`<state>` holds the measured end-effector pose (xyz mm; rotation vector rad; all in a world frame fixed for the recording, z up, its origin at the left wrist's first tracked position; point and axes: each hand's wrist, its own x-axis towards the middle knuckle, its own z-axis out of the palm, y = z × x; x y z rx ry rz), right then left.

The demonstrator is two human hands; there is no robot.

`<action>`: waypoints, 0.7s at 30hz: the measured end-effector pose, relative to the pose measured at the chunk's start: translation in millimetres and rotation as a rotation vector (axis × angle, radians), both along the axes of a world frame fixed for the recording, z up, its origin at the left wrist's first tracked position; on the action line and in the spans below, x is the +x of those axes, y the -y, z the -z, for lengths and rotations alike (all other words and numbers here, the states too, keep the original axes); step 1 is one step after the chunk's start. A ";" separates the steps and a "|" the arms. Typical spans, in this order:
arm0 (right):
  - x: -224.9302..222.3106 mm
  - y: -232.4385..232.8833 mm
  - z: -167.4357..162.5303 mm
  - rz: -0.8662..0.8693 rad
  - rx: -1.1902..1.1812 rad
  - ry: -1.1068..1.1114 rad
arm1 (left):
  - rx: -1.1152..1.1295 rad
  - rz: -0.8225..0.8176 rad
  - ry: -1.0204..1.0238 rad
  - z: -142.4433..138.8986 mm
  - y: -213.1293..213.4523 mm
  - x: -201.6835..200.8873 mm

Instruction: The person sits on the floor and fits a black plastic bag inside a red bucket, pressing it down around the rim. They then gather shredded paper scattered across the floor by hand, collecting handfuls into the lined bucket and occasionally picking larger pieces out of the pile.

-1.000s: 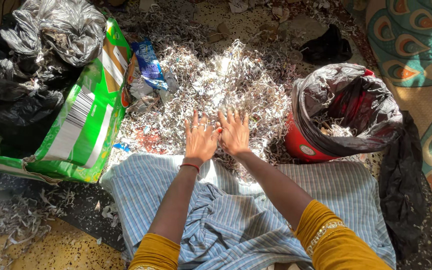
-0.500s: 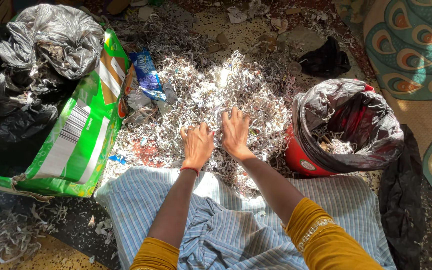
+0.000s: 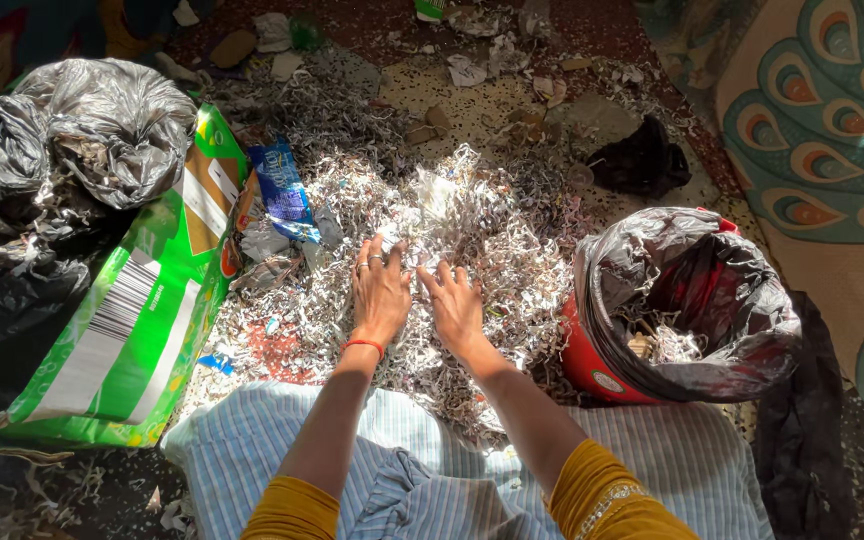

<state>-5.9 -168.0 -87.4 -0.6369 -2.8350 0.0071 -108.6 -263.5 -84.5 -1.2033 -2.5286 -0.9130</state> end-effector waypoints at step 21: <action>10.2 -9.7 24.6 -0.097 -0.256 -0.267 | -0.495 -0.091 0.416 -33.8 -75.9 -30.9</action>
